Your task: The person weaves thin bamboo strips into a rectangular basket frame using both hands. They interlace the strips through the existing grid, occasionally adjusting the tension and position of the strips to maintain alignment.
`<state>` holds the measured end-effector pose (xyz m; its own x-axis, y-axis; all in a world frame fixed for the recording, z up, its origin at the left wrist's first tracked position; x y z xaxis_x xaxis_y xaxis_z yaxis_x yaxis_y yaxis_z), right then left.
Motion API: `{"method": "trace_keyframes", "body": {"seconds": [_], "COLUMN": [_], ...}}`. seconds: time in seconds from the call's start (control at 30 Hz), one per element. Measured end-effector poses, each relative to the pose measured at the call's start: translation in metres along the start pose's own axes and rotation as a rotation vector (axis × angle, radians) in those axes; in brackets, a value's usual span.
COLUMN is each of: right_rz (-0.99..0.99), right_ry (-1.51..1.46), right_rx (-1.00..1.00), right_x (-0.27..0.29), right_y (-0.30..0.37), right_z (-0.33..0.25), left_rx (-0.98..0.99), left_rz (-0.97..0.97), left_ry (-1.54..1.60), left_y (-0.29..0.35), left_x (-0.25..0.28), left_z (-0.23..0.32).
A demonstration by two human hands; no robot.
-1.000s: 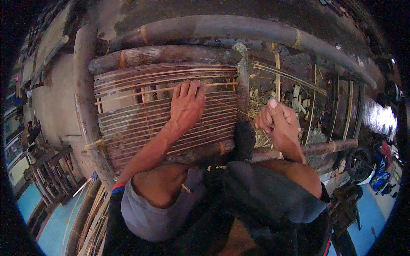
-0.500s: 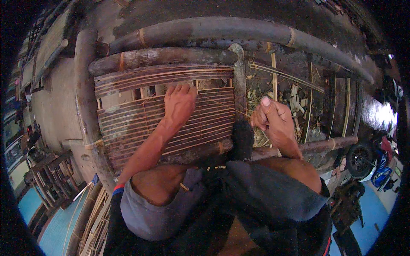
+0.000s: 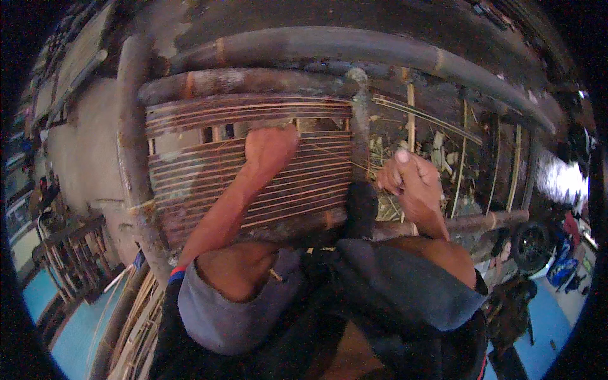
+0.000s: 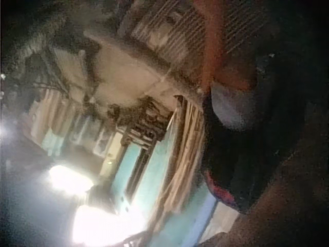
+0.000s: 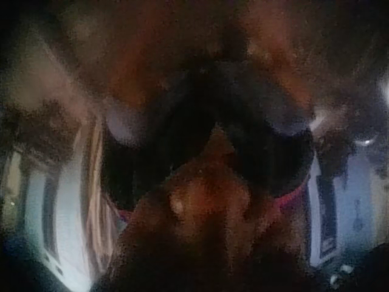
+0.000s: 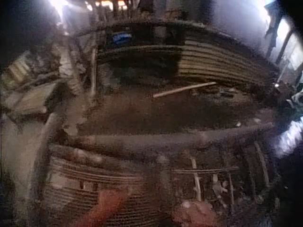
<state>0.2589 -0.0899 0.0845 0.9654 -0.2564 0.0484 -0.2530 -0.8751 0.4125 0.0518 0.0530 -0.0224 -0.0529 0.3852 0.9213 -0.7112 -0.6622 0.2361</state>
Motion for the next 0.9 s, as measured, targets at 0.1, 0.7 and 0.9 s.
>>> {"method": "trace_keyframes", "body": {"seconds": [0.1,0.7,0.9], "right_rz": [0.075,0.301,0.321], "right_ry": [0.081,0.015,0.391], "right_rx": [-0.054,0.086,0.35], "right_x": [0.008,0.025,0.036], "right_y": [0.007,-0.017,-0.086], "right_z": [-0.002,-0.019,-0.049], "left_rx": [-0.02,-0.058,0.055], "left_rz": [0.026,0.061,-0.023], "left_ry": [0.062,0.224,0.162], "left_y": [0.003,0.003,0.0], "left_x": [0.005,-0.001,0.0], "left_z": [0.007,0.0,-0.003]}}
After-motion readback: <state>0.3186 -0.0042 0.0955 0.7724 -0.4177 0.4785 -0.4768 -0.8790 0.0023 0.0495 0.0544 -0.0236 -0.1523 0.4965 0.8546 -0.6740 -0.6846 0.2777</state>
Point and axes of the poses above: each hand's wrist, its own y-axis away from the middle knuckle, its own x-axis out of the back of the hand, z = x × y, the point moved 6 cm from there along -y, towards the middle knuckle, and after that the axes turned 13 degrees about y, right-handed, at the moved point
